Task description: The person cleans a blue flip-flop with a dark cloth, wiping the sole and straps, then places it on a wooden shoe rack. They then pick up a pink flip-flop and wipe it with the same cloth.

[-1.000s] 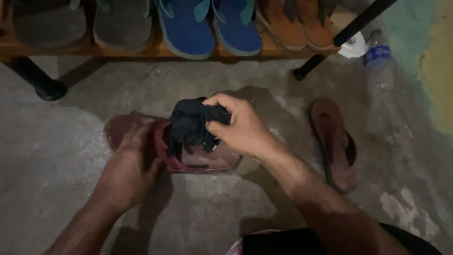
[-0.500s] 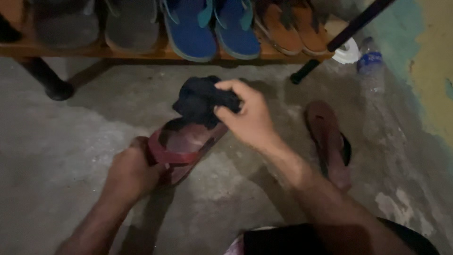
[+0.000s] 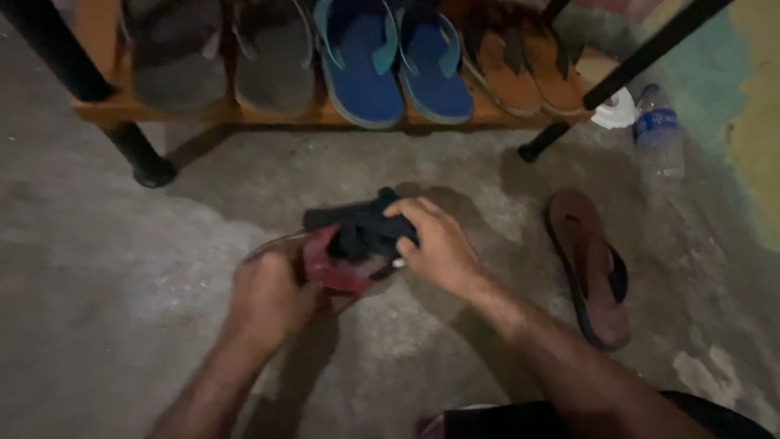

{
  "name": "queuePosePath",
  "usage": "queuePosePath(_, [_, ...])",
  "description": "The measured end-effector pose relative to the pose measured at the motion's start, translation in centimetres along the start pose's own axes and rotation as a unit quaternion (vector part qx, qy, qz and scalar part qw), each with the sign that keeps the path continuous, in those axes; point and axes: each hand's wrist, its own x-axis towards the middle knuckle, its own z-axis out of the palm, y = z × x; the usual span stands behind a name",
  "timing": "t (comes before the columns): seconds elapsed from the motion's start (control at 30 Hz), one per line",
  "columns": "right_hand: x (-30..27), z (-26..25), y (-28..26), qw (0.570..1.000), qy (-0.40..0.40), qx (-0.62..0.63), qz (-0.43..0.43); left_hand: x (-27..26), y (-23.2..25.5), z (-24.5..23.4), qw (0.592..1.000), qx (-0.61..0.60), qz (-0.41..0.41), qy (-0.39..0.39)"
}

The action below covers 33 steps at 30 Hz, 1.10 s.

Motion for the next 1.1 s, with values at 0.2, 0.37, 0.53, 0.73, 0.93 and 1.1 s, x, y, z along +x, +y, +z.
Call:
queuePosePath(0.2, [-0.4, 1.3, -0.3, 0.998, -0.037, 0.041, 0.008, -0.1, 0.1, -0.1, 0.999, 0.026, 0.016, 0.009])
queuePosePath(0.37, [-1.6, 2.7, -3.3, 0.987, -0.109, 0.112, -0.047, -0.3, 0.5, -0.6, 0.998, 0.015, -0.064, -0.022])
queuePosePath(0.53, [-0.9, 2.5, 0.1, 0.996, -0.083, 0.017, -0.030, 0.0, 1.2, -0.9, 0.990, 0.062, -0.112, -0.053])
queuePosePath(0.73, [0.3, -0.7, 6.8, 0.988, 0.032, -0.101, 0.115, 0.0, 0.7, -0.7, 0.994, 0.057, -0.088, -0.034])
queuePosePath(0.93, [-0.4, 1.5, 0.2, 0.991, -0.090, -0.046, 0.085, 0.2, 0.1, -0.3, 0.992, 0.079, -0.093, -0.042])
queuePosePath(1.1, [-1.8, 3.6, -2.8, 0.989, -0.127, 0.042, -0.060, 0.0, 0.2, -0.7, 0.997, 0.039, -0.069, -0.017])
